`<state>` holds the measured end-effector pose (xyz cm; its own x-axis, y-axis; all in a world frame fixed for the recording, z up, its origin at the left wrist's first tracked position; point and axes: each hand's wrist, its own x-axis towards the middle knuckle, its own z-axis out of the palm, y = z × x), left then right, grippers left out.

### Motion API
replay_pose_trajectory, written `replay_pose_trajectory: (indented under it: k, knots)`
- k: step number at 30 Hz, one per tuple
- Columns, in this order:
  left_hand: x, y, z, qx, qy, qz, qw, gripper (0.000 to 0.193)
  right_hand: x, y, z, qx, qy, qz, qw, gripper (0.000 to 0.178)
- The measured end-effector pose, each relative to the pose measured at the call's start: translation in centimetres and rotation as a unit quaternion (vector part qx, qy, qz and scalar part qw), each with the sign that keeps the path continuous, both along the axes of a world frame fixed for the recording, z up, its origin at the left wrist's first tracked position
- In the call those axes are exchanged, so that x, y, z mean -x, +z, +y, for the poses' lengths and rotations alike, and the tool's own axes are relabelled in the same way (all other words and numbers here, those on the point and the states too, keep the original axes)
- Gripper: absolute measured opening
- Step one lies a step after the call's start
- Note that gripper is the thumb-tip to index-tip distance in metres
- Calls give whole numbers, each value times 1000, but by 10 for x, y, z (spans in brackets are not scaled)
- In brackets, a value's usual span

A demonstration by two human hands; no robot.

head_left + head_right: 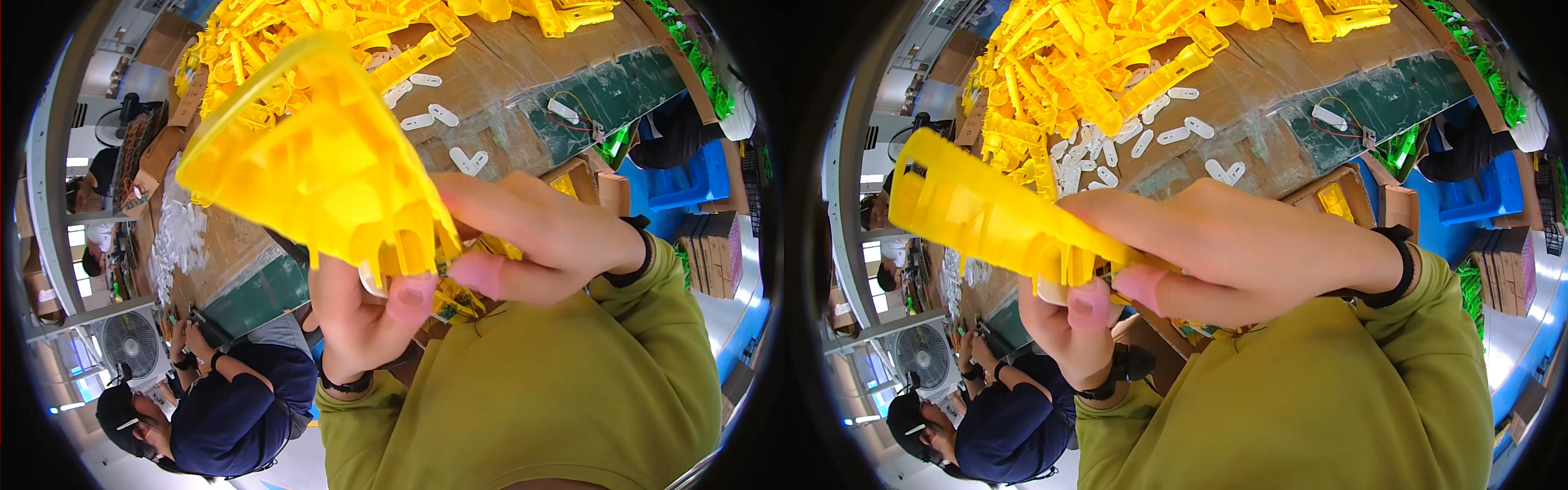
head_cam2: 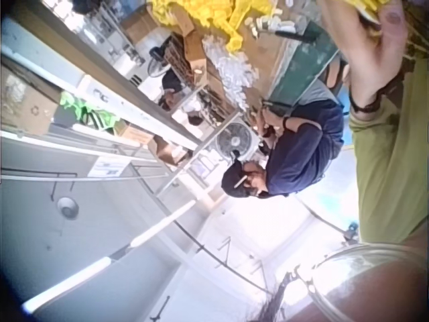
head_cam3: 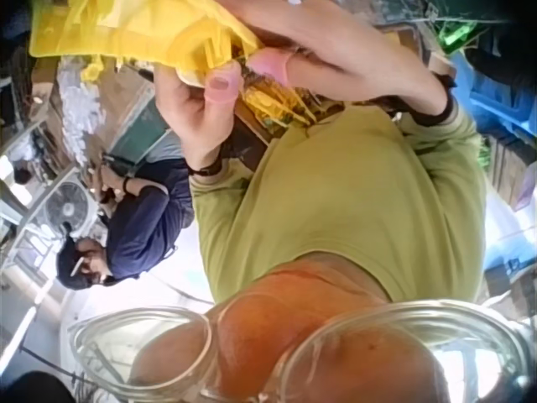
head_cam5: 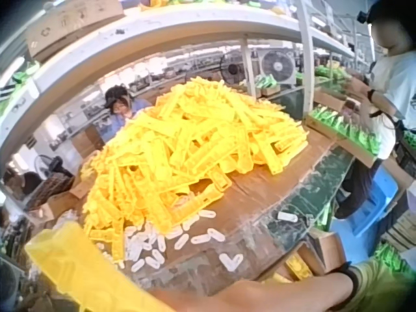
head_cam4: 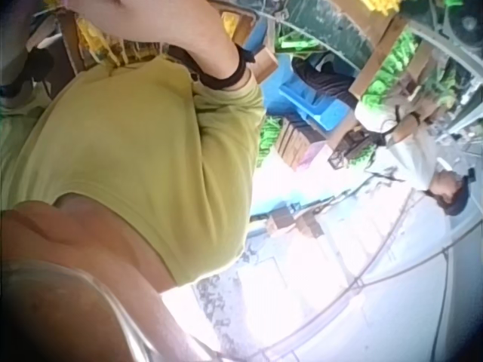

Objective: Assembling electronic components into yellow plastic housings on a factory production line.

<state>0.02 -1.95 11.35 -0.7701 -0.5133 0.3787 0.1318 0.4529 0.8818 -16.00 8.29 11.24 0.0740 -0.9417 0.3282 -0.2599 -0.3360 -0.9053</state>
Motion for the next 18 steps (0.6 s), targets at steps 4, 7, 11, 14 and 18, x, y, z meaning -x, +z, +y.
replay_pose_trajectory:
  k: [4, 7, 11, 14, 18]
  knots:
    - [8, -3, -5, -41, -32, 0, 999, 39, -4, -1, -2, 27, -30, -30, 999, 44]
    - [11, 2, -5, -177, -54, 57, 981, 39, -2, -3, 3, -17, -35, -66, 997, 52]
    - [2, 4, -1, -17, 15, 1, 1000, 31, 3, -5, 5, -17, -52, -116, 992, 53]
    - [6, 9, 10, 114, 77, -8, 990, 23, 2, -7, 2, 17, -99, -8, 995, 52]
    - [6, 6, 16, 208, 125, -27, 970, 22, -8, -11, -6, 109, -185, 59, 975, 43]
